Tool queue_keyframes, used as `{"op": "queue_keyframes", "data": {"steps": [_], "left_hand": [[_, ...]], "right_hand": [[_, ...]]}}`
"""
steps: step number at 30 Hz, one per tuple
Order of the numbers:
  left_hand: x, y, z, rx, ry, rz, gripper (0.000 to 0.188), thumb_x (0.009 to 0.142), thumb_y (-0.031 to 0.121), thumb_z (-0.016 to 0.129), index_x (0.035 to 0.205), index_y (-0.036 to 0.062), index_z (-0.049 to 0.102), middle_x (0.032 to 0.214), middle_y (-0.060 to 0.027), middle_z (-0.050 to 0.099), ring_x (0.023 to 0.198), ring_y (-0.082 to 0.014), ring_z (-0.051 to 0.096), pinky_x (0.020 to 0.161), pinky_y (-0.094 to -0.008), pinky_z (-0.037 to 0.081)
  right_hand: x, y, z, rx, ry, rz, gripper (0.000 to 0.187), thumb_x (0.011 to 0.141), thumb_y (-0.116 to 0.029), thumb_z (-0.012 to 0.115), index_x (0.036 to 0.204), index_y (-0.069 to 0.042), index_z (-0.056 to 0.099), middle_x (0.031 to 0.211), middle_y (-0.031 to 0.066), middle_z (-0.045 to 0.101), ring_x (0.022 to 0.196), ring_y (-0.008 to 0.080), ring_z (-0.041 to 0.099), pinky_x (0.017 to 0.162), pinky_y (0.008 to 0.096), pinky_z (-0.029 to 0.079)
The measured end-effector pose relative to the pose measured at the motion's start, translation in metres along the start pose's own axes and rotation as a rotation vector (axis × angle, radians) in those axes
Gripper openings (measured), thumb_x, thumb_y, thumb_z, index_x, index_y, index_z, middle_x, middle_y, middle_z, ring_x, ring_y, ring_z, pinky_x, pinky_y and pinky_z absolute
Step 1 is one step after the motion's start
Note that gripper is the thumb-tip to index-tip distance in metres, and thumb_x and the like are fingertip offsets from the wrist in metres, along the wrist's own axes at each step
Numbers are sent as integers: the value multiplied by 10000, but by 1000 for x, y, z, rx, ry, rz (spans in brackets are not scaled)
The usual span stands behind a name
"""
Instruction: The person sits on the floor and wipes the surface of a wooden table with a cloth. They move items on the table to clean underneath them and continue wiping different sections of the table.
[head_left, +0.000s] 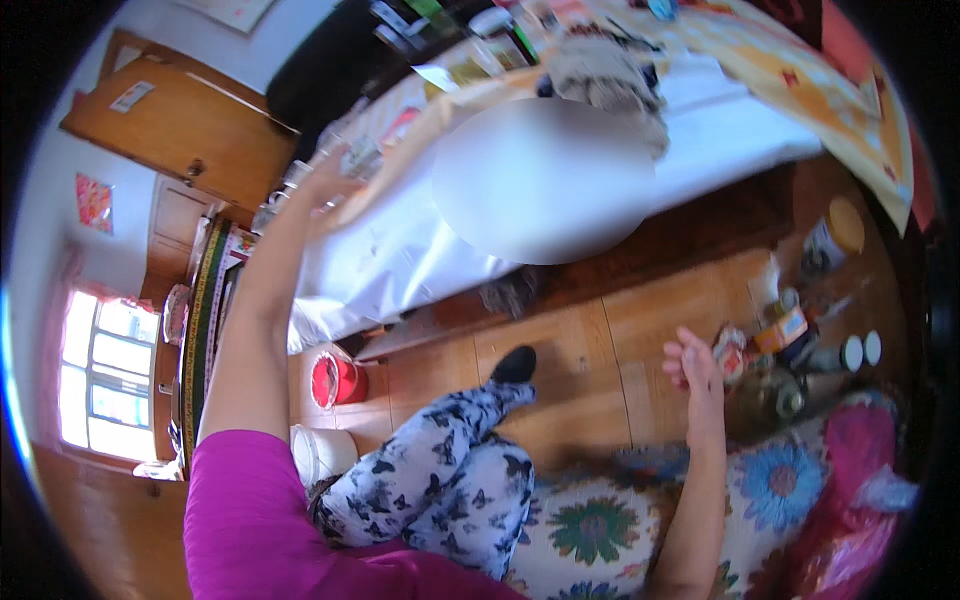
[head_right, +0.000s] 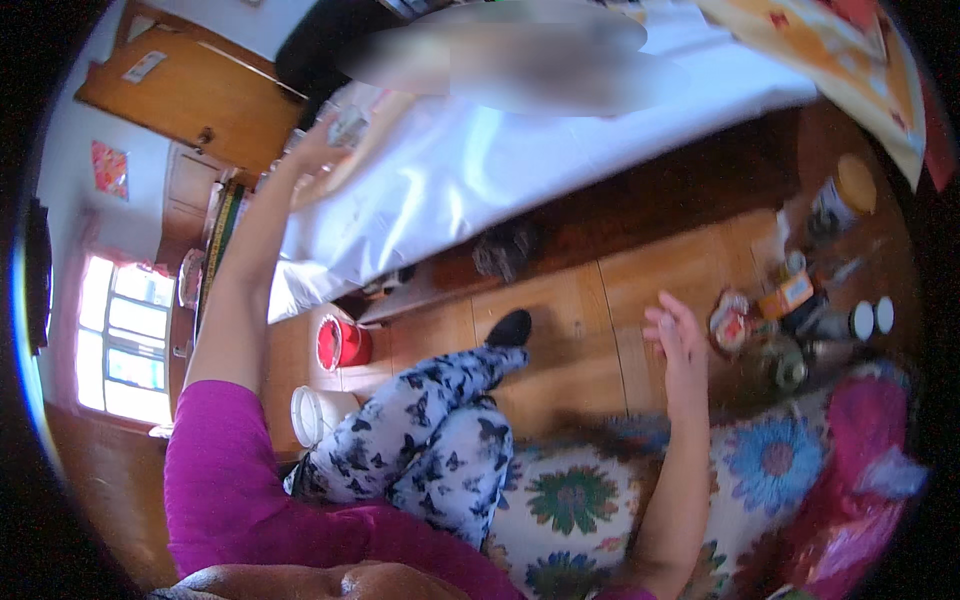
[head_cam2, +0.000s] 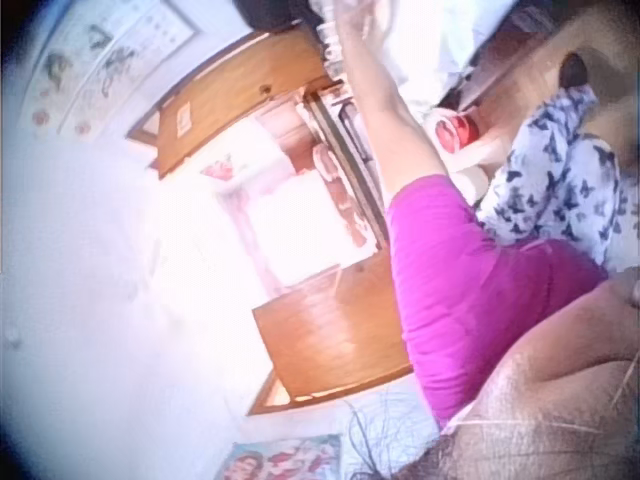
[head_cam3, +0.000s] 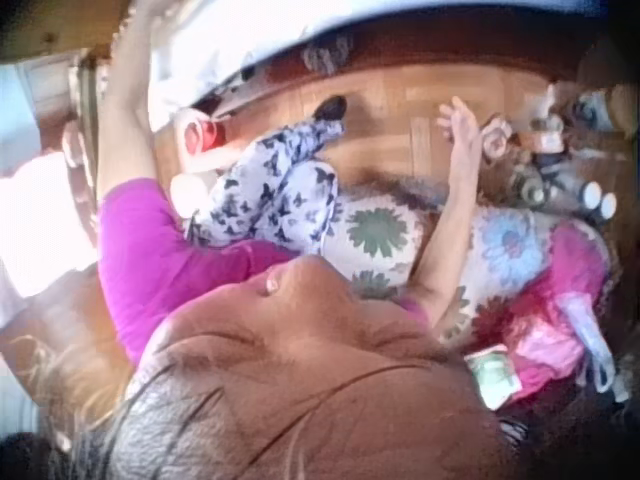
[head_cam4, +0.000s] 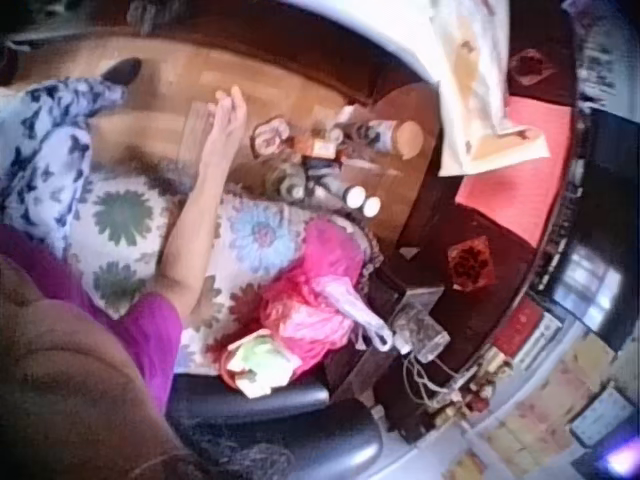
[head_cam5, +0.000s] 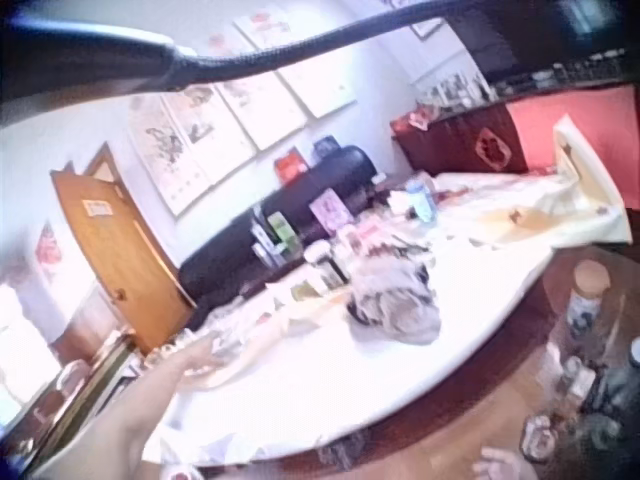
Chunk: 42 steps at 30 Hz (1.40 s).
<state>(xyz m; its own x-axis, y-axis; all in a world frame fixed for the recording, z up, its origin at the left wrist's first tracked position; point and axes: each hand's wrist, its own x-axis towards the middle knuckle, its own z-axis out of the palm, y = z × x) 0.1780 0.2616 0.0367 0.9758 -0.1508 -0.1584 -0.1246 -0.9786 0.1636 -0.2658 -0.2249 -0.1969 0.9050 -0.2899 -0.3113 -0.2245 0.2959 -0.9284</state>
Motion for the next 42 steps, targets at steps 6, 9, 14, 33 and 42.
{"op": "queue_keyframes", "data": {"steps": [6,9,14,33,42], "left_hand": [[-20,-19,14,227,369,206,886,841,257,817,1555,26,346,1504,-215,470,1350,-344,485,1147,-386,387],[-77,23,13,178,760,413,635,905,195,735,1455,20,469,1438,-198,516,1267,-343,531,1079,-389,440],[-201,106,89,98,620,1060,389,849,-28,638,1230,32,592,1118,-149,676,1013,-311,656,870,-404,519],[-38,75,473,190,143,118,577,892,412,667,1429,226,570,1525,-159,465,1440,-371,374,1189,-550,281],[67,106,447,12,32,469,435,927,351,672,1339,214,641,1344,-169,617,1282,-363,557,1089,-538,427]], "right_hand": [[6,5,-3,11,29,12,511,1050,-431,536,1421,-81,571,1214,51,679,954,73,593,807,216,437],[7,3,4,17,43,23,505,1047,-417,551,1419,-76,568,1240,65,676,961,76,594,824,220,436],[9,8,-1,64,63,21,470,1042,-352,591,1401,-50,571,1228,63,671,993,88,600,840,233,450],[10,19,0,-25,205,23,354,1019,-189,634,1330,-22,613,1097,32,663,983,97,588,897,257,473],[11,13,2,-57,226,65,351,1006,-168,638,1323,-19,613,1115,33,656,992,103,580,907,264,465]]}}
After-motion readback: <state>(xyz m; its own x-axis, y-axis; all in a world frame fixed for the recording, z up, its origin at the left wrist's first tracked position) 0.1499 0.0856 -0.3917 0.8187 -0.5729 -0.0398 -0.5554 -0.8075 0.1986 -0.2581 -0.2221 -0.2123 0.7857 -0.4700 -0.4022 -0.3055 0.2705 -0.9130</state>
